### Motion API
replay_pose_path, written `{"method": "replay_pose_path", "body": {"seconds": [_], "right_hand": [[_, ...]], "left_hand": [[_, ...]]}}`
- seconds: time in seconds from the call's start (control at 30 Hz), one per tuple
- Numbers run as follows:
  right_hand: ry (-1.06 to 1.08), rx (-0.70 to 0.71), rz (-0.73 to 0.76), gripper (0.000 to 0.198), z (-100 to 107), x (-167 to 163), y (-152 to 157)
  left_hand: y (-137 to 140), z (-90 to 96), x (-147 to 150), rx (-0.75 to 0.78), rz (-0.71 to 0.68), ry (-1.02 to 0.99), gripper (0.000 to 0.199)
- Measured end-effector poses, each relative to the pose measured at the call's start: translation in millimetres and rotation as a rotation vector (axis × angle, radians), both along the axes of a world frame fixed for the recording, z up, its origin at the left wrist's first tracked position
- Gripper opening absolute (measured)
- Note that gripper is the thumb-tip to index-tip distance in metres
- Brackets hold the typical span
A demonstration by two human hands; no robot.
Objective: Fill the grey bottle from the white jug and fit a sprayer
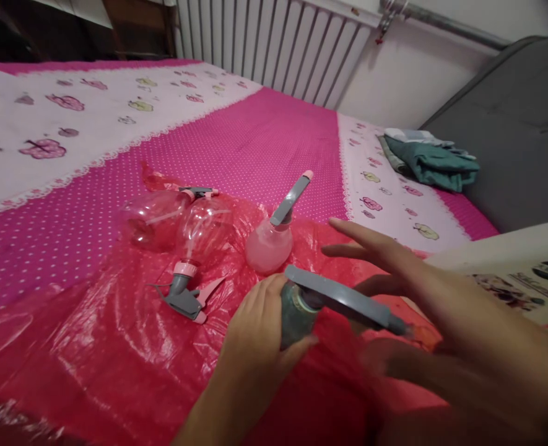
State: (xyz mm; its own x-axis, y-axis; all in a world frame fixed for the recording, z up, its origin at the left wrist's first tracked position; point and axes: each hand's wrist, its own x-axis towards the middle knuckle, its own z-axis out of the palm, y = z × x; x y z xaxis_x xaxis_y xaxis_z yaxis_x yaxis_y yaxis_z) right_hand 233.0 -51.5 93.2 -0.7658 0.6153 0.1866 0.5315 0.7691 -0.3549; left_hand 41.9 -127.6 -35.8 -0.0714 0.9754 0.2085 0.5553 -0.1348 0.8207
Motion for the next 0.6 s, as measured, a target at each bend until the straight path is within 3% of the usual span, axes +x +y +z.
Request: {"method": "replay_pose_path", "body": {"seconds": [0.07, 0.17, 0.27, 0.37, 0.5, 0.6], "right_hand": [[-0.005, -0.032, -0.050, 0.055, 8, 11, 2], [0.041, -0.027, -0.068, 0.043, 15, 16, 6], [0.113, -0.084, 0.131, 0.037, 20, 9, 12], [0.163, -0.238, 0.313, 0.035, 23, -2, 19], [0.224, -0.452, 0.417, 0.053, 19, -12, 33], [0.241, -0.568, 0.477, 0.043, 12, -15, 42]], "left_hand": [[0, -0.5, 0, 0.020, 0.006, 0.003, 0.058], [1, -1.8, 1, 0.062, 0.004, 0.014, 0.062], [1, -1.2, 1, 0.049, 0.006, 0.008, 0.060], [1, 0.2, 1, 0.029, 0.002, -0.010, 0.053], [0, -0.5, 1, 0.039, -0.008, -0.036, 0.055], [1, -2.8, 1, 0.060, -0.005, -0.023, 0.059]]}}
